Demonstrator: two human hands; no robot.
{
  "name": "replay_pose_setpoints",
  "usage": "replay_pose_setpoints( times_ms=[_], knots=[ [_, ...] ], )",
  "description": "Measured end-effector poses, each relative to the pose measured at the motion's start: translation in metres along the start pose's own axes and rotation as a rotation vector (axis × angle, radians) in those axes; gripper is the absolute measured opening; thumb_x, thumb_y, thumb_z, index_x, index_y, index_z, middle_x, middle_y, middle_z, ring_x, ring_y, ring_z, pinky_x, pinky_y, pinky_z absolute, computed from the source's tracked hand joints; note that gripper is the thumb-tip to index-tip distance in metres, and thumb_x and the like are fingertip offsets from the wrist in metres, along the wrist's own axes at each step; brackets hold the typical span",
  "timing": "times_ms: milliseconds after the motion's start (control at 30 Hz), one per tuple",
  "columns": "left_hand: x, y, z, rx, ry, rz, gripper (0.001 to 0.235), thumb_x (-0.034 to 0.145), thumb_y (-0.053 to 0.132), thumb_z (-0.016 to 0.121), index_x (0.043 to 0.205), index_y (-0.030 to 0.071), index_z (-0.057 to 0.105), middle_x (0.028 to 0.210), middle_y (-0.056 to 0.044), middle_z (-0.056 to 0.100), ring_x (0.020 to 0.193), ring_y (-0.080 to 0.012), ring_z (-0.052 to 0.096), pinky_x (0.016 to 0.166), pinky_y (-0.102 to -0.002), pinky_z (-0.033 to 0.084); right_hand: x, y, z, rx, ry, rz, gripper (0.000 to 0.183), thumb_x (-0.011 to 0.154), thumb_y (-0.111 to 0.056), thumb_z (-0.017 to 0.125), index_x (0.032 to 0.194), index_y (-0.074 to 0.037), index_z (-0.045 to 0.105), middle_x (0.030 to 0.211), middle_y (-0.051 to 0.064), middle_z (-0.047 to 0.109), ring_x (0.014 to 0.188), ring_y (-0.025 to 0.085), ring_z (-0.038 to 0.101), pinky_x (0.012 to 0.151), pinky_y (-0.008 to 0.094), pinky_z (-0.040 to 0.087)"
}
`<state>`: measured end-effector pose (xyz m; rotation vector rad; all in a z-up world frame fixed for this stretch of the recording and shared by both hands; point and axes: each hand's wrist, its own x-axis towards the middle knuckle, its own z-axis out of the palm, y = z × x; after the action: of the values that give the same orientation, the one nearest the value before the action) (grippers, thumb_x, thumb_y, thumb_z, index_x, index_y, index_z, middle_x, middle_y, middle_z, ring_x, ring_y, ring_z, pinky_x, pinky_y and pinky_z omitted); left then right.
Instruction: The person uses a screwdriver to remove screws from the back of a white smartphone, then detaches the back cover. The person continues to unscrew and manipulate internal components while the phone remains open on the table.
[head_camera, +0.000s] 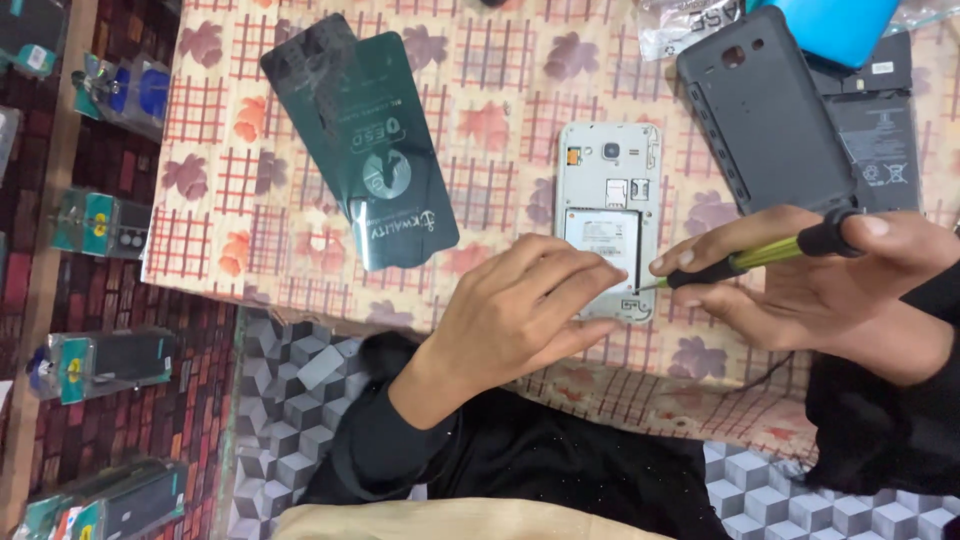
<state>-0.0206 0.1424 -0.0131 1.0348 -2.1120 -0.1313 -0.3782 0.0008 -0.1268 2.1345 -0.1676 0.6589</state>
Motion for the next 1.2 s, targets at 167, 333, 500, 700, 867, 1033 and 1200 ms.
replay_pose_setpoints(
  times_ms=[167, 333, 500, 700, 867, 1033, 1200],
  knots=[
    [-0.008, 0.002, 0.004, -0.09, -0.14, -0.055, 0.05, 0.088, 0.027, 0.082, 0.133, 0.011, 0.064, 0.114, -0.001, 0.07, 0.108, -0.0216, 0.063, 0.084, -0.034, 0.057, 0.009, 0.003, -0.005, -0.216, 0.102, -0.148, 0.038, 0.11, -0.017, 0.027, 0.132, 0.012, 0.036, 0.121, 0.005, 0.061, 0.148, 0.033, 0.051, 0.128, 0.049, 0.033],
    [-0.012, -0.003, 0.011, -0.166, -0.148, -0.144, 0.069, 0.085, 0.028, 0.082, 0.147, 0.011, 0.055, 0.118, -0.002, 0.07, 0.105, -0.0219, 0.059, 0.086, -0.036, 0.056, 0.039, 0.011, -0.028, -2.612, 0.009, -0.543, 0.049, 0.106, -0.018, 0.034, 0.131, 0.022, 0.045, 0.133, 0.033, 0.056, 0.138, 0.051, 0.044, 0.111, 0.044, 0.047],
    [-0.011, -0.007, 0.012, -0.23, -0.186, -0.225, 0.072, 0.082, 0.03, 0.083, 0.146, 0.013, 0.056, 0.109, 0.003, 0.073, 0.1, -0.0213, 0.059, 0.086, -0.037, 0.055, 0.06, 0.019, -0.043, -3.099, 0.009, -0.847, 0.061, 0.107, -0.022, 0.042, 0.134, 0.033, 0.043, 0.129, 0.062, 0.046, 0.134, 0.066, 0.051, 0.113, 0.048, 0.053],
    [-0.021, -0.016, 0.02, -0.217, -0.151, -0.138, 0.062, 0.087, 0.032, 0.082, 0.142, 0.015, 0.06, 0.115, -0.001, 0.072, 0.1, -0.0202, 0.059, 0.084, -0.036, 0.054, 0.092, 0.029, -0.058, -3.336, 0.181, -0.802, 0.058, 0.108, -0.03, 0.041, 0.133, 0.023, 0.042, 0.135, 0.052, 0.045, 0.132, 0.057, 0.054, 0.105, 0.047, 0.057],
    [-0.019, -0.016, 0.018, -0.219, -0.164, -0.156, 0.062, 0.086, 0.033, 0.082, 0.141, 0.015, 0.061, 0.114, -0.003, 0.072, 0.097, -0.0207, 0.06, 0.082, -0.037, 0.054, 0.119, 0.02, -0.073, -3.78, 0.092, -0.984, 0.047, 0.108, -0.027, 0.045, 0.126, 0.016, 0.052, 0.131, 0.042, 0.059, 0.116, 0.048, 0.074, 0.098, 0.046, 0.066],
    [-0.021, -0.018, 0.02, -0.227, -0.147, -0.141, 0.063, 0.085, 0.032, 0.083, 0.141, 0.014, 0.06, 0.111, -0.001, 0.072, 0.099, -0.0199, 0.063, 0.083, -0.035, 0.055, 0.14, 0.004, -0.074, -4.052, 0.046, -1.258, 0.036, 0.105, -0.02, 0.057, 0.123, 0.012, 0.058, 0.126, 0.027, 0.07, 0.109, 0.031, 0.079, 0.094, 0.033, 0.068],
    [-0.02, -0.014, 0.019, -0.228, -0.122, -0.14, 0.062, 0.083, 0.029, 0.083, 0.139, 0.015, 0.062, 0.109, -0.003, 0.071, 0.094, -0.0183, 0.065, 0.078, -0.033, 0.057, 0.167, -0.003, -0.075, -4.35, -0.593, -1.589, 0.034, 0.087, 0.0, 0.077, 0.113, 0.003, 0.056, 0.113, 0.022, 0.071, 0.098, 0.026, 0.078, 0.083, 0.032, 0.068]
  ],
)
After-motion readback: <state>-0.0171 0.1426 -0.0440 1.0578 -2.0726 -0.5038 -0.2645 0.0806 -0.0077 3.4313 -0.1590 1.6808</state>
